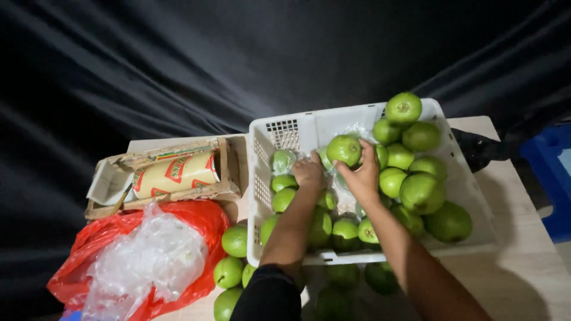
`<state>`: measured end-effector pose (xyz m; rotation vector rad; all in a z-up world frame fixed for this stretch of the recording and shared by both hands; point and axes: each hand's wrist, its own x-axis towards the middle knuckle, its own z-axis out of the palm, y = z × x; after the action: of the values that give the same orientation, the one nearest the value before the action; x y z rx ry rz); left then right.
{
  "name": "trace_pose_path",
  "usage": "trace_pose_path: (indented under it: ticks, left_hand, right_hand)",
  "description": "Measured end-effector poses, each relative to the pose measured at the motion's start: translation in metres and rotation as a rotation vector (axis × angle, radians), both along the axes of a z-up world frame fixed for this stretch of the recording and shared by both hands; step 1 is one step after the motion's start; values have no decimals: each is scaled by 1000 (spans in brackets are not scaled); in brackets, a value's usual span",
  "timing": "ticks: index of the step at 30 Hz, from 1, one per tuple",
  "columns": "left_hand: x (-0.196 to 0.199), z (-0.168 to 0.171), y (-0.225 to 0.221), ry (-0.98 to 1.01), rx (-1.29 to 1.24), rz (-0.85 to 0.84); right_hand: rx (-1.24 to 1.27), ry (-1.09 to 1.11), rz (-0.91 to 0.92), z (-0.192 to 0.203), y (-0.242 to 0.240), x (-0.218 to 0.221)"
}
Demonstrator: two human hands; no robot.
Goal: Picking guavas from a crate and placing them into individual plastic bags for packaging.
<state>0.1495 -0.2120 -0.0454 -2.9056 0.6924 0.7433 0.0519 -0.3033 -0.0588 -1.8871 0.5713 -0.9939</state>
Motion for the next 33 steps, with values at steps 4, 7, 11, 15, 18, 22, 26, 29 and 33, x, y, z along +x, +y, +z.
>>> trace_pose_path:
  ticks: [4,7,11,15,18,22,26,29,33]
  left_hand:
    - [2,8,7,23,-52,80]
    - [31,7,14,-156,-211,195]
    - [76,43,3,-353,-447,257]
    - [29,116,-29,-43,-932,294]
    - [8,97,-72,119,-1000,295]
    - [1,52,-121,70,-951,296]
    - [-3,56,-120,19,-994,260]
    - [6,54,-109,8,-986,198]
    - [60,22,-92,173,-891,-13]
  right_hand:
    - [3,-24,0,-7,2,3]
    - [-84,74,-9,-20,-4,3]
    - [9,410,55,-24,9,2]
    - [-86,641,129,-38,13,14]
    - [-65,684,154,-34,14,17]
    - [-65,686,144,-30,15,17]
    - [-60,692,145,-28,18,16]
    - [-45,702,177,-24,20,15]
    - [-32,719,223,-22,20,12]
